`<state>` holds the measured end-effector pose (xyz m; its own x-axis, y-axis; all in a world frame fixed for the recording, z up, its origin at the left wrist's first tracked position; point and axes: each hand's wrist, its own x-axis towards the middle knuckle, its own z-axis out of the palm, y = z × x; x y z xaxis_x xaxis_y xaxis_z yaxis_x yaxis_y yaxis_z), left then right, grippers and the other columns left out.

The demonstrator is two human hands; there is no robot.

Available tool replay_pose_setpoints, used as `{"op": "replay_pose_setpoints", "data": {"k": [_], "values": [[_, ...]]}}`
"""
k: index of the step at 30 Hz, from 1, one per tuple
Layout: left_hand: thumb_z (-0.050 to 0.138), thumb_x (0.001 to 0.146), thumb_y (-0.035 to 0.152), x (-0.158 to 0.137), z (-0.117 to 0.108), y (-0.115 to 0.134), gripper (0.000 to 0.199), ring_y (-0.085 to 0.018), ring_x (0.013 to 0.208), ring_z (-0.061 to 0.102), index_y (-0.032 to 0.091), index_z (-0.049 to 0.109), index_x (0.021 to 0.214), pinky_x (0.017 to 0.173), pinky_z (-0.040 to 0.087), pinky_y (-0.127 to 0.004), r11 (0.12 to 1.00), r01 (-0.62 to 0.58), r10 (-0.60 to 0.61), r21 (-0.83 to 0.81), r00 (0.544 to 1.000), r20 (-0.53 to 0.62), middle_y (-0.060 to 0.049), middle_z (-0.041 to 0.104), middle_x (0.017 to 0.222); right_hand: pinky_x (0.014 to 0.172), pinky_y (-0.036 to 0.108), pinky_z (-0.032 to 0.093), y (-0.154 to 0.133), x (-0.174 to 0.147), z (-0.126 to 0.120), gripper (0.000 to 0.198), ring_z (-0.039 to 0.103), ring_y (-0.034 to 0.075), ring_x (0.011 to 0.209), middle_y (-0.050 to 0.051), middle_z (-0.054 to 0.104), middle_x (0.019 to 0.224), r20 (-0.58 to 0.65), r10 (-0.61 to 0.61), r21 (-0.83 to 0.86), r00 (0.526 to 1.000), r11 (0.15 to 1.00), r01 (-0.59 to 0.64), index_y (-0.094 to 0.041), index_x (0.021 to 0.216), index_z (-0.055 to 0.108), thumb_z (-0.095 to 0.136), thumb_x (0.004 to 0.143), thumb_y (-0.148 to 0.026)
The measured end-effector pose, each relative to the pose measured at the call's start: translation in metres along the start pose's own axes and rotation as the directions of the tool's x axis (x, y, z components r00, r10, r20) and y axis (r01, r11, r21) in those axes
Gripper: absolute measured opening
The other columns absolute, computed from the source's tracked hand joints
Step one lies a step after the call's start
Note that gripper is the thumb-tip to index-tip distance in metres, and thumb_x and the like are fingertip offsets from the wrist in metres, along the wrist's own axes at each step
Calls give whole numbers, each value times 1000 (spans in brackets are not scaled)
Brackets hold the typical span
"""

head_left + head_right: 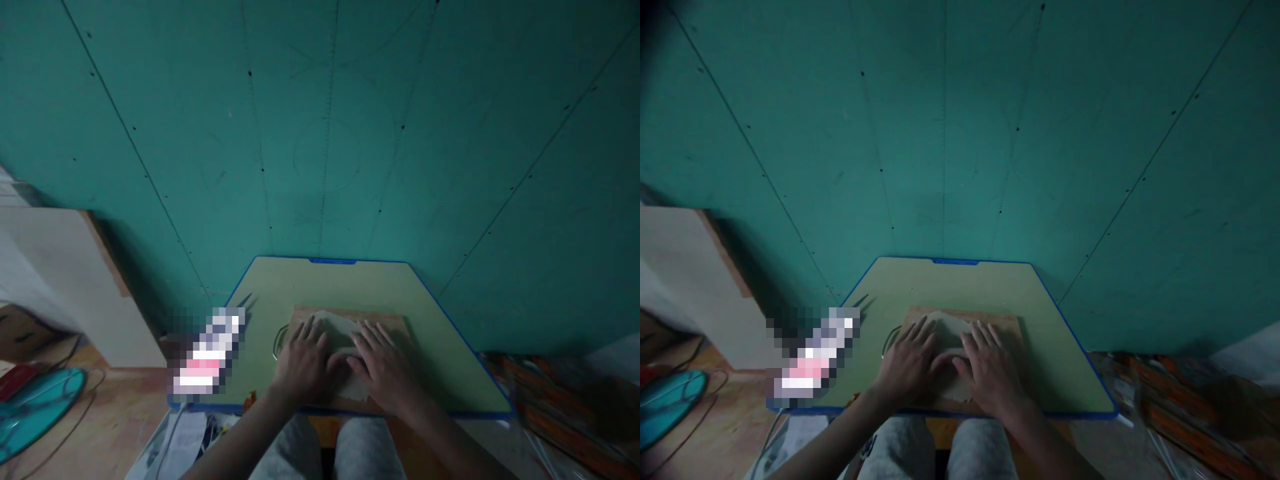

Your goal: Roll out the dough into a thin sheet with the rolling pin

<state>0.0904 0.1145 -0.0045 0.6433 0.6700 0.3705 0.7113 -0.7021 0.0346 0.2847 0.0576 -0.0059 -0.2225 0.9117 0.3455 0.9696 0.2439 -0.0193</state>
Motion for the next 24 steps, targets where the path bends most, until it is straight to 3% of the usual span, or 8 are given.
{"op": "replay_pose_setpoints", "data": {"k": [5,9,16,19,24], "values": [[44,100,48,19,9,-13,47,-36,132,51,12,62,124,107,43,-53,998,44,-43,38,998,-44,-21,62,133,116,54,35,11,22,6,50,46,32,138,18,53,147,71,-11,33,997,999,9,-12,139,56,43,100,-41],[41,100,53,46,17,-31,54,-35,132,51,10,60,128,107,43,-51,996,86,-86,21,996,19,-21,62,133,117,54,34,26,51,19,53,46,33,139,20,53,146,92,-2,56,996,998,-3,-11,138,57,40,101,-44],[37,103,49,92,14,-50,48,-29,119,59,10,63,116,100,47,-41,970,242,-239,-12,963,126,-17,65,123,120,47,29,49,104,32,49,43,26,141,14,54,147,257,74,131,964,985,-111,-13,140,55,35,103,-38],[36,103,48,87,10,-45,47,-28,117,59,12,63,114,98,47,-40,970,242,-240,3,962,127,-17,65,121,119,45,29,46,100,28,49,43,26,141,14,53,148,264,82,92,961,990,-110,-12,142,54,36,103,-38],[36,102,50,51,2,-20,49,-32,114,59,12,63,116,93,47,-43,975,221,-223,27,971,89,-18,66,118,120,45,25,29,62,14,50,44,27,141,14,54,147,204,69,8,976,997,-72,-14,140,56,37,103,-39]]}}
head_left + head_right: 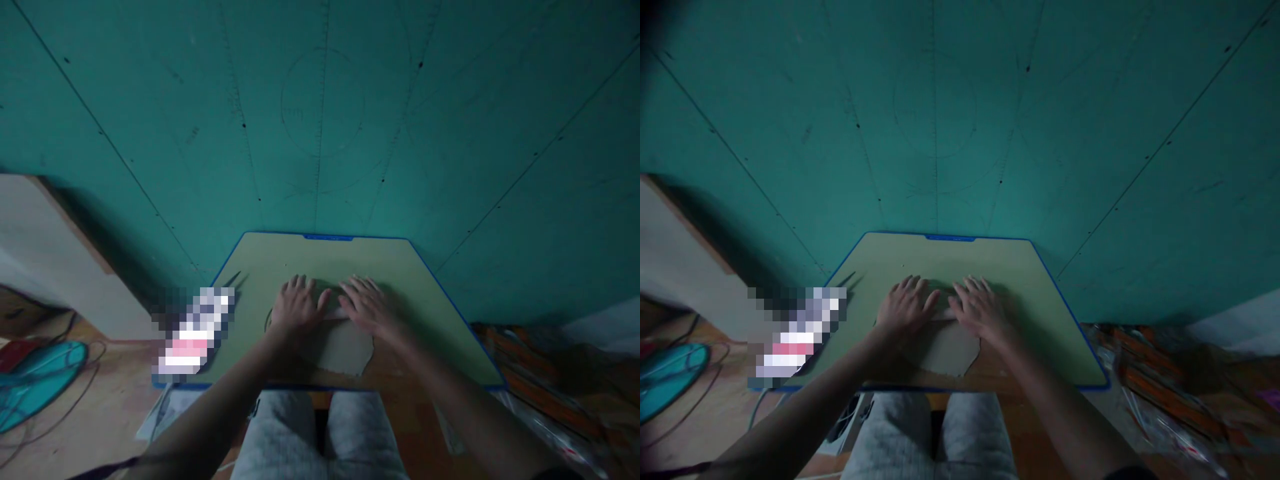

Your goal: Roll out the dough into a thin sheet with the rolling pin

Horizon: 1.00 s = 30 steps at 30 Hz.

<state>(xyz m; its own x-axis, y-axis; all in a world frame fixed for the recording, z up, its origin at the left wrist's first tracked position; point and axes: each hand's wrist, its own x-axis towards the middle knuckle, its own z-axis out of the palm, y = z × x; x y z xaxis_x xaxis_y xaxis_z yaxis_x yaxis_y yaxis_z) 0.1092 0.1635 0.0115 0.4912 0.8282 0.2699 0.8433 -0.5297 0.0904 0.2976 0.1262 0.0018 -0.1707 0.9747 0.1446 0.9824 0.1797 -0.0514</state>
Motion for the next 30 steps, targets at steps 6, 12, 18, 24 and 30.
{"op": "replay_pose_setpoints", "data": {"k": [6,12,18,24,30], "values": [[35,102,52,-33,-3,17,49,-31,110,59,15,67,103,93,43,-44,999,32,-32,19,999,-36,-16,68,113,117,55,22,-24,-45,-5,45,43,31,140,16,54,147,-84,36,-84,996,996,-43,-15,137,59,35,103,-33],[32,104,44,-19,-1,18,45,-32,111,57,17,67,100,93,42,-46,994,108,-106,23,992,-71,-14,68,110,116,52,25,-29,-38,-1,42,49,31,134,14,62,138,-159,105,-82,982,989,-119,-15,130,63,36,102,-29],[29,104,50,30,-3,6,51,-31,105,62,14,65,111,85,46,-41,991,130,-127,-38,989,78,-16,68,110,106,39,39,2,23,-2,42,58,26,122,14,64,134,-22,104,82,994,991,-102,-14,132,61,39,98,-27],[24,106,46,71,2,-8,54,-29,99,67,12,65,107,83,49,-39,997,67,-60,-45,987,148,-17,71,102,105,33,40,21,72,3,44,59,21,121,11,65,132,25,77,156,997,985,-80,-16,131,60,32,98,-19],[23,106,43,64,2,-7,54,-27,88,70,12,67,105,74,51,-36,999,9,4,-53,974,228,-16,72,95,103,31,42,21,69,7,44,59,18,120,9,66,130,65,18,182,998,983,-30,-17,129,62,32,97,-19]]}}
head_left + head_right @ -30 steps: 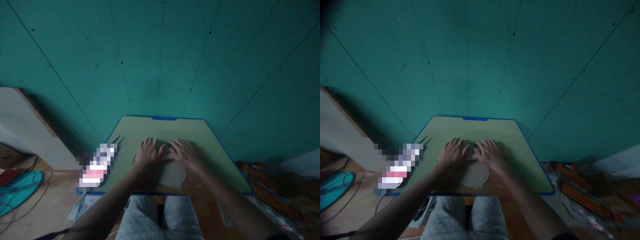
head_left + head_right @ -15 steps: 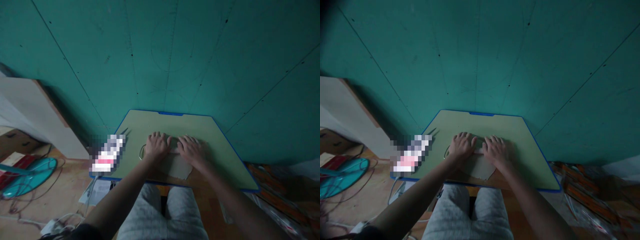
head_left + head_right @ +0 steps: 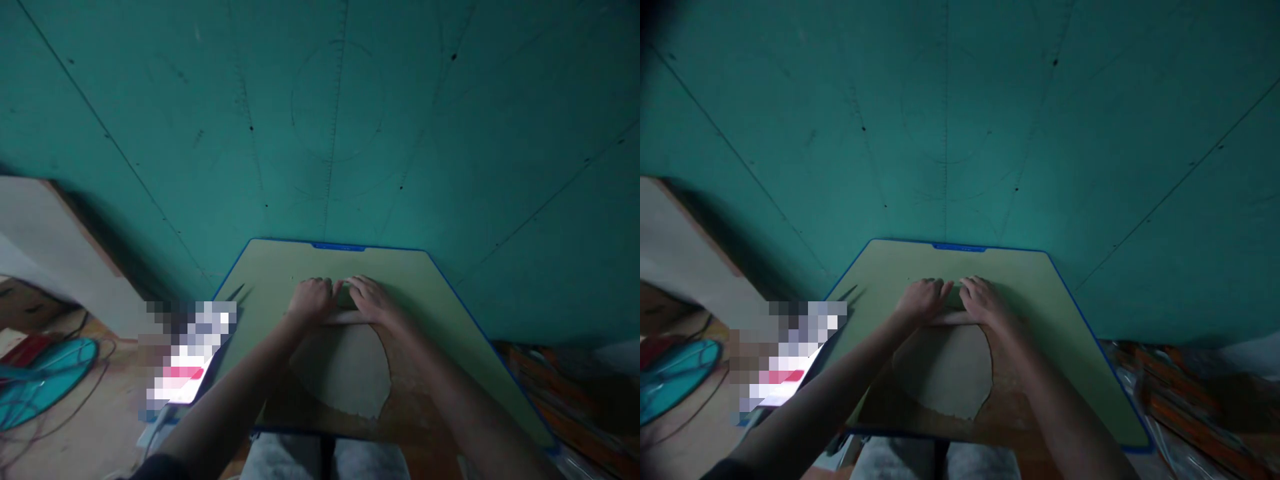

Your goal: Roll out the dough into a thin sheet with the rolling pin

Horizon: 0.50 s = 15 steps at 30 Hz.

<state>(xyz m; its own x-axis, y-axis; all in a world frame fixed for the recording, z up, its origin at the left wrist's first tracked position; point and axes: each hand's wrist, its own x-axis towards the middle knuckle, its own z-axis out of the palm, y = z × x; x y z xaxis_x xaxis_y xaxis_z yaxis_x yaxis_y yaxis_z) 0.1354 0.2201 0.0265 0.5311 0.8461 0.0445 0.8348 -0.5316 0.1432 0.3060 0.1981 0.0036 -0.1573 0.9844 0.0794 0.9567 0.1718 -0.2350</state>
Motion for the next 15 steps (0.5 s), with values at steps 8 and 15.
{"op": "replay_pose_setpoints", "data": {"k": [8,15], "values": [[32,102,55,-72,12,26,51,-29,109,61,18,68,106,89,47,-43,997,-75,75,8,983,-165,-15,68,111,101,42,45,-24,-81,0,42,59,27,121,13,64,135,-70,-43,-171,997,985,31,-17,131,63,41,97,-28],[43,100,50,-119,15,29,38,-28,111,57,19,66,106,97,43,-44,982,-189,181,-15,959,-218,-10,66,116,100,48,48,-36,-143,7,42,61,31,119,16,66,131,-230,-168,-189,959,974,125,-13,130,62,49,92,-28]]}}
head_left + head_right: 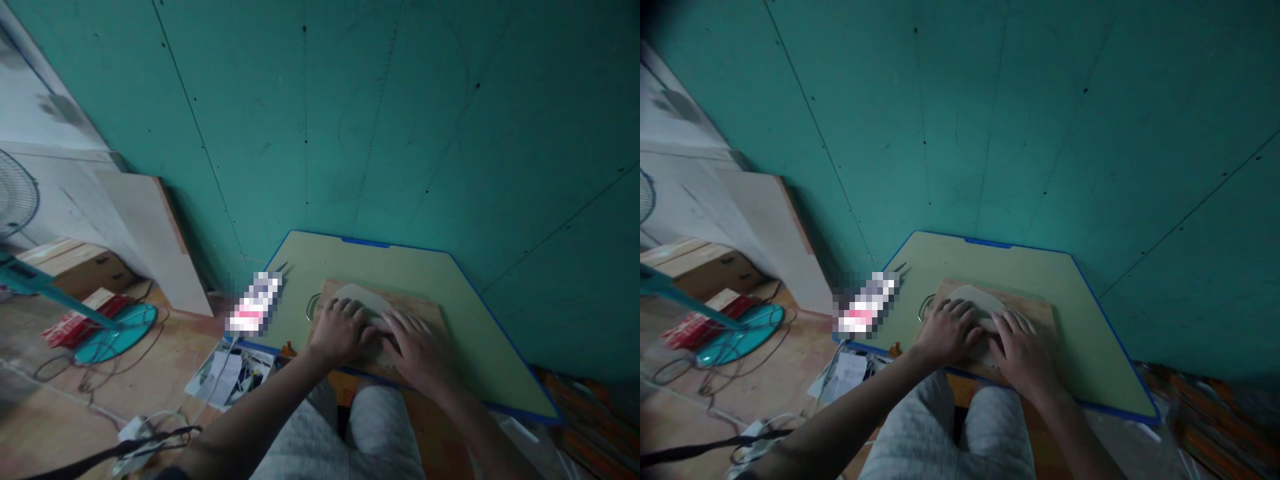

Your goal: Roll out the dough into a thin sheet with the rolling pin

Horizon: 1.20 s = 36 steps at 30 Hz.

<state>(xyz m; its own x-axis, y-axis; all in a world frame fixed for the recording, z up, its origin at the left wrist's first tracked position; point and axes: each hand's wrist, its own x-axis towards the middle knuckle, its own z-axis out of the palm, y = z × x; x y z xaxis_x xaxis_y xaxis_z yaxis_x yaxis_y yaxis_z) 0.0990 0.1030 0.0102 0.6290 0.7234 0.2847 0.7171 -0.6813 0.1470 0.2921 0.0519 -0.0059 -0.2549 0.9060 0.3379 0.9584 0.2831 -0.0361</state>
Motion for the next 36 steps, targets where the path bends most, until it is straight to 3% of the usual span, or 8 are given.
{"op": "replay_pose_setpoints", "data": {"k": [5,9,14,20,25,29,33,36], "values": [[44,99,52,-2,0,-2,39,-31,120,52,22,68,108,107,35,-51,997,77,-76,9,996,-47,-10,66,118,93,49,55,-11,-38,0,49,65,31,113,16,68,127,-105,-42,-15,994,999,41,-13,138,55,47,90,-22],[43,100,46,17,1,-11,38,-29,121,54,20,71,105,108,36,-49,1000,4,-3,-3,1000,14,-11,68,117,93,48,58,-32,-56,-2,58,64,32,118,17,65,133,-174,-53,-15,983,999,51,-11,147,45,48,89,-17],[51,95,41,51,9,-18,43,-34,143,38,22,63,132,115,30,-53,995,-102,100,13,988,120,-13,50,149,100,39,57,-47,-64,3,77,54,25,132,9,51,150,-174,-151,39,973,986,160,-15,159,20,37,85,0],[44,99,48,101,17,10,46,-29,144,38,26,58,137,114,35,-50,989,-120,139,-90,960,243,-9,46,154,100,45,57,-24,-71,5,80,56,28,130,11,53,146,-167,-69,167,984,981,97,-18,160,6,41,90,-9],[43,99,51,128,28,33,46,-29,138,46,23,62,130,111,39,-50,980,-129,160,-151,963,218,-10,54,146,97,57,56,1,-80,-3,82,49,37,134,15,48,148,-120,-51,163,991,984,71,-15,160,3,47,93,-25],[40,99,54,117,30,25,47,-31,135,48,25,63,128,106,44,-52,993,-41,63,-114,978,198,-9,55,146,101,56,54,-3,-80,0,83,47,35,137,11,42,153,-81,-76,195,994,977,91,-19,161,4,48,91,-20],[40,101,38,72,17,-9,39,-30,136,47,23,66,125,114,35,-51,992,-107,116,-71,983,145,-8,62,137,102,39,56,-31,-70,3,86,47,25,138,7,42,154,-85,-165,244,983,953,181,-22,161,10,39,83,0],[42,98,30,36,6,-36,40,-29,138,45,18,64,129,118,29,-49,992,-114,120,-53,985,126,-11,58,142,107,38,51,-52,-59,2,83,40,23,142,6,48,150,-106,-278,295,955,908,297,-19,157,27,38,79,6]]}}
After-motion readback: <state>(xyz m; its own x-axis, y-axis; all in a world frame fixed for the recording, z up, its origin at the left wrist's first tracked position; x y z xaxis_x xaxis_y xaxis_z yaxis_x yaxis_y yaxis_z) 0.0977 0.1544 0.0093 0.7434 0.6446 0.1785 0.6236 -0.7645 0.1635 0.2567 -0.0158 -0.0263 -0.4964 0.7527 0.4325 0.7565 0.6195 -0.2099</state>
